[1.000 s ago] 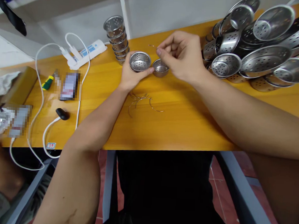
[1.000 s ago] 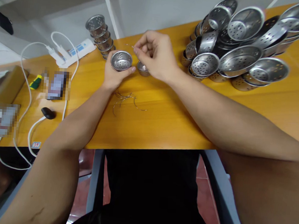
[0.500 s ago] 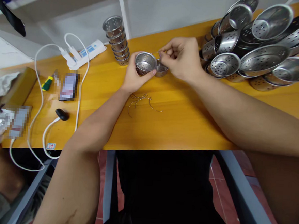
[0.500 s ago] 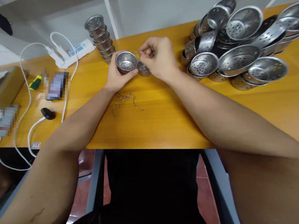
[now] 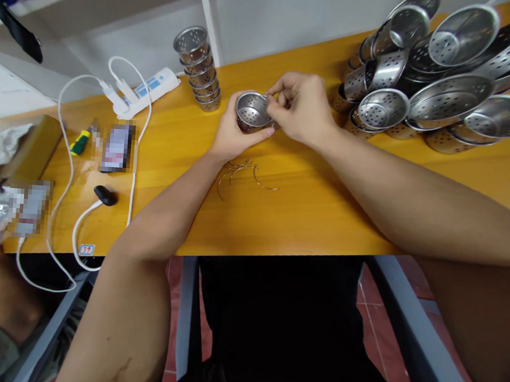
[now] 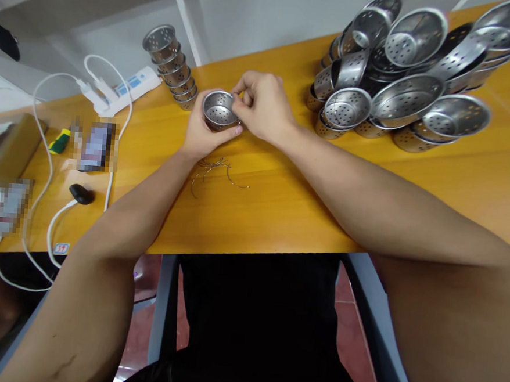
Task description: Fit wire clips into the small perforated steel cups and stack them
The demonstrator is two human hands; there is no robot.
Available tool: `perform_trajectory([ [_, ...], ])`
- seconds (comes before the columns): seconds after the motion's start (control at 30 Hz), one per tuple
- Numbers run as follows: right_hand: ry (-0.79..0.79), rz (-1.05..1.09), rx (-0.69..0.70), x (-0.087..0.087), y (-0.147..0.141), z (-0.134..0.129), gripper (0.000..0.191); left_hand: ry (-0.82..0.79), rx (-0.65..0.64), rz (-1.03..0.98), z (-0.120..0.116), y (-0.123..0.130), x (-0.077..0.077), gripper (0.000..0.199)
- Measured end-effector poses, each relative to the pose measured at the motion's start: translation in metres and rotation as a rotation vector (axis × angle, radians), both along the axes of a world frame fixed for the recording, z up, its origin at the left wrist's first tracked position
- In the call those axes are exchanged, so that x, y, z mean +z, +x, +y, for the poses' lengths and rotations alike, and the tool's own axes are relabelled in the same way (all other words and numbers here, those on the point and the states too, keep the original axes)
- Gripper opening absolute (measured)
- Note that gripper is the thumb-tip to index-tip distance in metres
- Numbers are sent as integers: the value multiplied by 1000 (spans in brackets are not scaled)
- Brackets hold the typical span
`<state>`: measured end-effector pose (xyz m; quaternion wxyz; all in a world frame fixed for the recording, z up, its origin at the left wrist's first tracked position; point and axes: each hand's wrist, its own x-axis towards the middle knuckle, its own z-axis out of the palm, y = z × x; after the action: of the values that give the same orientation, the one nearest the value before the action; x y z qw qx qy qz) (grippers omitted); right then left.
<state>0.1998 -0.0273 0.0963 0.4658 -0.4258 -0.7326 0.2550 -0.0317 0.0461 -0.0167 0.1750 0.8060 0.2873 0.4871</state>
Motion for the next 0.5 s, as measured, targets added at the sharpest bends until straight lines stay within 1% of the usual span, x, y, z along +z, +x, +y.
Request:
perform_trajectory([
  [0.17,-30,22,14,4,0,-5,23,-33,11,-45,-13,5,12,118],
  [0.37,-23,36,-12,1,-3,-4,26,-51,19,-46,-26,10,22,112],
  [0.43,-24,81,28,2,-4,-3,27,-67,19,-58,-26,10,22,107],
  [0.5,-44,156,113,5,-3,-3,30,-103,3,-73,-23,7,20,100],
])
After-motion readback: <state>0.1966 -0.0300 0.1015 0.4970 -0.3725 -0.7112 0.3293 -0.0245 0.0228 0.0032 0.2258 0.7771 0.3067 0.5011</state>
